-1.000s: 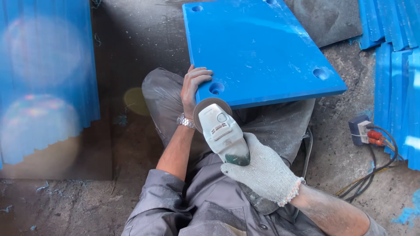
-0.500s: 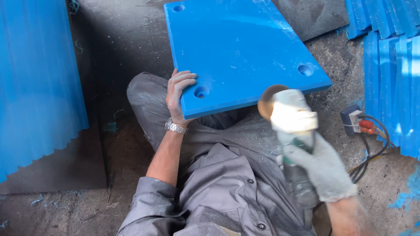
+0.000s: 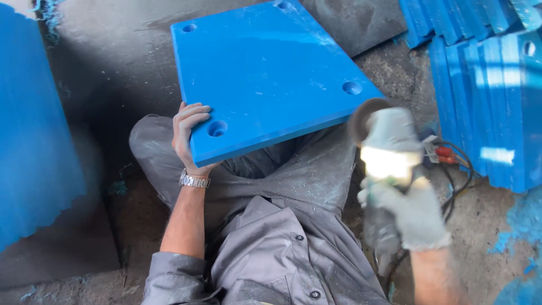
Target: Grinding the edges of blue plastic blocks using an electric angle grinder in a factory setting.
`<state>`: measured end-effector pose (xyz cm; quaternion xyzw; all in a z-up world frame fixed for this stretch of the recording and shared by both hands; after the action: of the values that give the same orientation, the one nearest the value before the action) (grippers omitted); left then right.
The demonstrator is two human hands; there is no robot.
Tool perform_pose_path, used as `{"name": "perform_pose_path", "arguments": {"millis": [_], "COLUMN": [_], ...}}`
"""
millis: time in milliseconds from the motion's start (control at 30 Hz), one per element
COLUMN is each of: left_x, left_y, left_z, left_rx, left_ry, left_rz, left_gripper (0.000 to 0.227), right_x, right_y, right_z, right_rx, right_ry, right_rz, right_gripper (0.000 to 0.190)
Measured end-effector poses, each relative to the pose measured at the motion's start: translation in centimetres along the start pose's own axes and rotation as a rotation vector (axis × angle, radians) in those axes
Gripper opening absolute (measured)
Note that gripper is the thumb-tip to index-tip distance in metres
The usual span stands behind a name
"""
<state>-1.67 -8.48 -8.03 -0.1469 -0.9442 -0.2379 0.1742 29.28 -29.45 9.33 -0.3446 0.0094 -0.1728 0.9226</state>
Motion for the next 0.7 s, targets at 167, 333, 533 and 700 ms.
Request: {"name": "perform_pose_path", "arguments": {"millis": [167,333,533,700], "left_x": [0.9,0.9,0.9,1.1], "left_y": [1.1,1.7,1.4,1.6], "left_z": [0.0,0.1,0.5,-0.1], "left_rx": [-0.045,-0.006,-0.001,0.006], "left_ry": [-0.054,-0.05,-0.022,-0.026], "left_rz": [-0.015,0.011,0.034,0.027], "left_gripper": [0.072,0.071,0.072,0.066], "right_x": [-9.8,-15.3,-13.4,-7.6], "right_y": [0.1,1.0,1.1,1.4], "right_z": [1.7,3.5,3.1,0.9], "right_rx": [0.109,-0.018,-0.035,-0.005], "right_ry": [-0.482,-0.647,-0.604,-0.495], "right_rz": [0.229,0.475,0.385,0.19], "right_gripper": [0.07,0.081,0.08,0.074]}}
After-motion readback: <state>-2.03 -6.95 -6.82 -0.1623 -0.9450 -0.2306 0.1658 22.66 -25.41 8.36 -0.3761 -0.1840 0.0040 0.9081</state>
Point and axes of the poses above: each hand's wrist, its own y-axis towards the middle knuckle, its own x-axis out of the back of the hand, z = x × y, the point moved 2 cm from there along y, towards the middle knuckle, and after that the axes turned 14 degrees about z, right-handed, at the moved point
